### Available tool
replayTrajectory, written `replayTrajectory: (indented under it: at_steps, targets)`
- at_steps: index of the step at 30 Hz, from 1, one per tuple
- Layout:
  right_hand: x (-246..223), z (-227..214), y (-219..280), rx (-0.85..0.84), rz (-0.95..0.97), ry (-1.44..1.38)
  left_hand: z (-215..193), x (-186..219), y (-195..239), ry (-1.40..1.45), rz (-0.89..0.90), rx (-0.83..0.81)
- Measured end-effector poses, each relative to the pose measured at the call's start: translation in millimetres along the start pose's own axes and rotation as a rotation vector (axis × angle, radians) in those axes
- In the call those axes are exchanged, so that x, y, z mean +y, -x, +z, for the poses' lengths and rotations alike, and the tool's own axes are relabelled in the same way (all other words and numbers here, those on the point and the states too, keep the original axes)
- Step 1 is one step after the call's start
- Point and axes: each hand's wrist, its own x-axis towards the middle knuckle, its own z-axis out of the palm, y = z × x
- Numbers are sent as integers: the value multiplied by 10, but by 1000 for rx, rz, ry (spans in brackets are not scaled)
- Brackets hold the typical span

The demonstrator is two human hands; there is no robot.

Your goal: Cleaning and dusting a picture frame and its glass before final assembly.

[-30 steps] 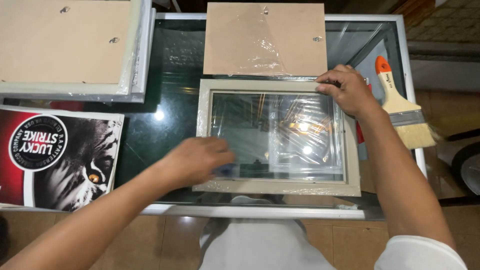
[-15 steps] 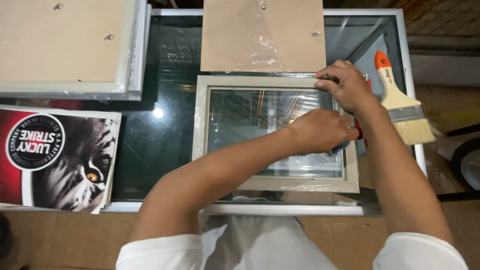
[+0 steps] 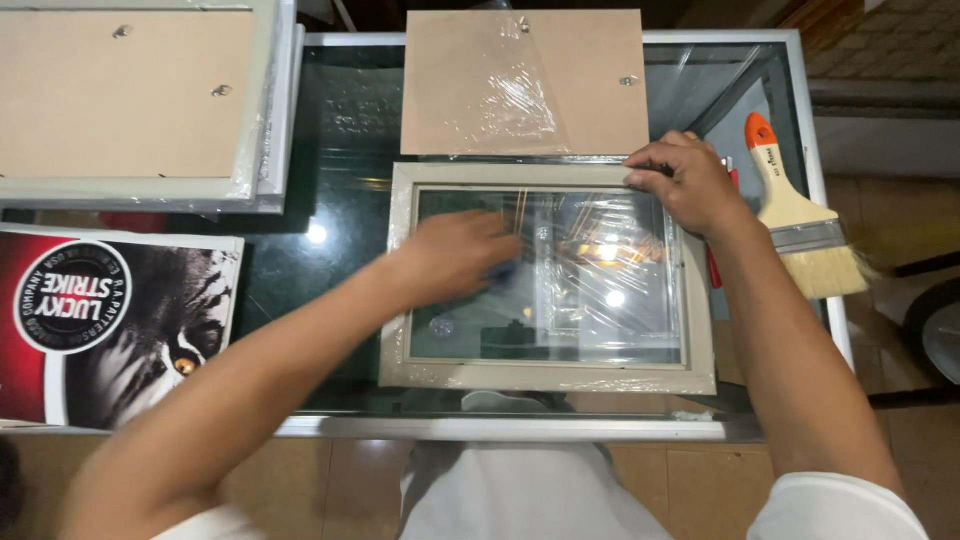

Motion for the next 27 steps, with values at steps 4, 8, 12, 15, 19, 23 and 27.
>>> replayTrajectory:
  at_steps: [4,8,12,15,19,23,27]
  targets:
    - [39,12,-5,18,-3,7,436,449,-1211,110,89,142]
    - [64,31,32,20,7,-40,746,735,-1795,169,81,235]
    - [-17,4,18,14,16,-26,434,551,-1268,134,-97,52]
    - [-21,-6,28,1,34,-3,-178,275,-463,120,-403,-53]
    - [-55,-23,15,16,59,-6,-249,-232,209,43,-673,-138]
    - [-52,-27,18,-6,60,-9,-178,-137,-192,2,-641,-101]
    - [-38,-6,8,9,49,-42,-13,296,-1097,-25,-474,86]
